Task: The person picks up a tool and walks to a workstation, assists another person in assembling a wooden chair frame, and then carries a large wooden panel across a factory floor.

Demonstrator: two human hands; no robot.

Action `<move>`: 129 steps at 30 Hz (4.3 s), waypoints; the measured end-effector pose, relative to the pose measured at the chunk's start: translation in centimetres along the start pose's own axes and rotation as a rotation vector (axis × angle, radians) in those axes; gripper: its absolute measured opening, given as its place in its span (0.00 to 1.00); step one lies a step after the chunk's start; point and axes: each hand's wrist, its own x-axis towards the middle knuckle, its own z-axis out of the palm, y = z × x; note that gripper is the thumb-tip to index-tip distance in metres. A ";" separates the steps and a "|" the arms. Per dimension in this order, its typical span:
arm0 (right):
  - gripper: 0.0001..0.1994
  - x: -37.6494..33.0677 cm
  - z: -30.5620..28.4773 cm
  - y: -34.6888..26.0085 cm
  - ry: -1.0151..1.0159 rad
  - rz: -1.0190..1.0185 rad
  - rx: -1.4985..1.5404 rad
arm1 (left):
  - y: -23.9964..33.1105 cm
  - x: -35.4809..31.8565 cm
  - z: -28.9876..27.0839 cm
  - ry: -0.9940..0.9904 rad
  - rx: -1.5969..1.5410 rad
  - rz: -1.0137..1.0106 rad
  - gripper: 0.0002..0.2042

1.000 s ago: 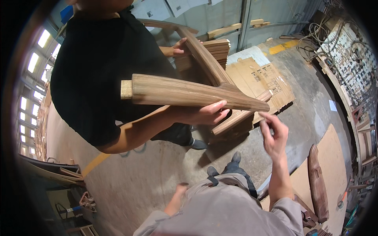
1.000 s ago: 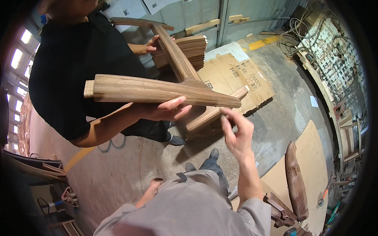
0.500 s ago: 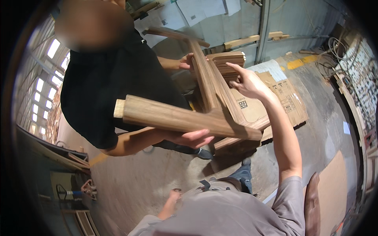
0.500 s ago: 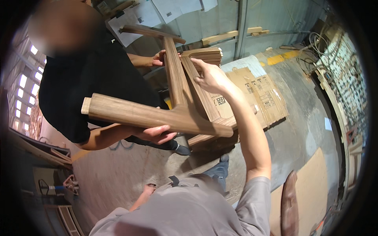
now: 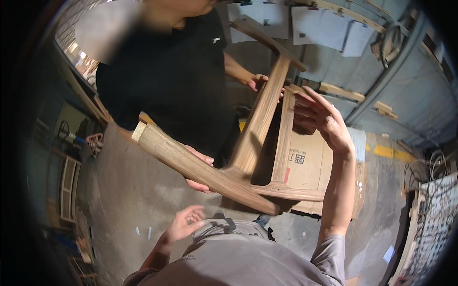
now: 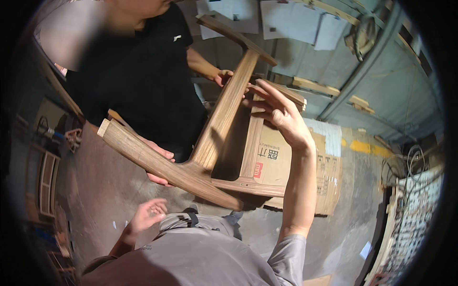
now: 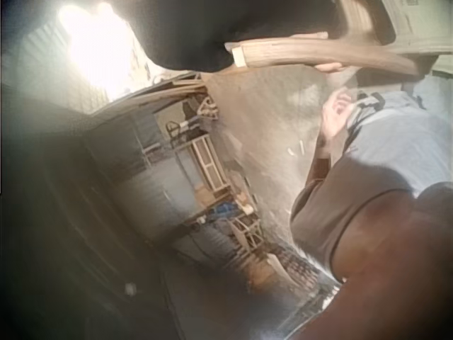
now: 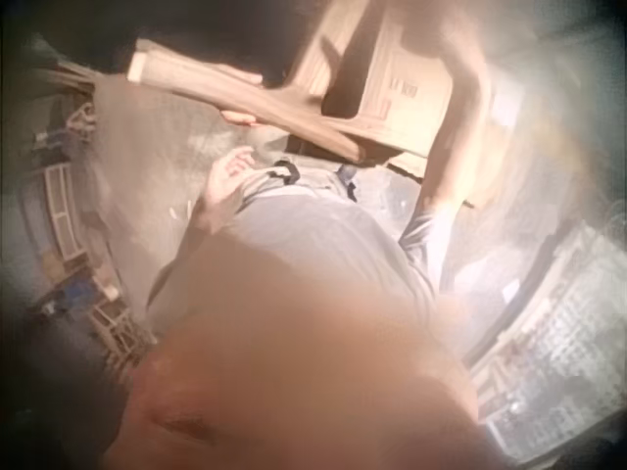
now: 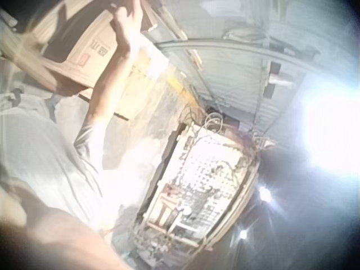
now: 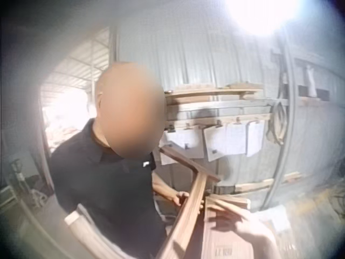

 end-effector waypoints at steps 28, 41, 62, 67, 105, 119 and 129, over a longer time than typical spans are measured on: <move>0.31 0.8 -5.8 9.0 0.290 0.319 -0.764 | 3.1 3.8 8.0 0.346 0.341 0.472 0.09; 0.37 26.9 -21.4 20.3 0.194 0.162 -1.101 | -4.9 1.6 16.3 0.887 0.378 0.055 0.04; 0.07 -5.9 -10.0 27.4 0.009 0.140 -0.594 | -3.9 6.0 24.9 1.387 0.540 0.024 0.05; 0.11 -13.2 -4.6 23.9 -0.138 0.615 -0.163 | 0.3 6.0 24.0 1.379 0.201 -0.036 0.07; 0.29 5.4 -23.1 18.2 0.413 0.225 -0.542 | -13.6 8.3 28.3 0.879 0.530 0.212 0.13; 0.25 3.8 -25.0 33.5 0.278 0.276 -0.881 | -22.9 3.6 27.0 0.749 1.528 0.284 0.04; 0.15 -21.3 -27.1 36.7 0.243 1.023 -0.845 | -24.1 5.4 26.2 0.652 1.024 0.094 0.04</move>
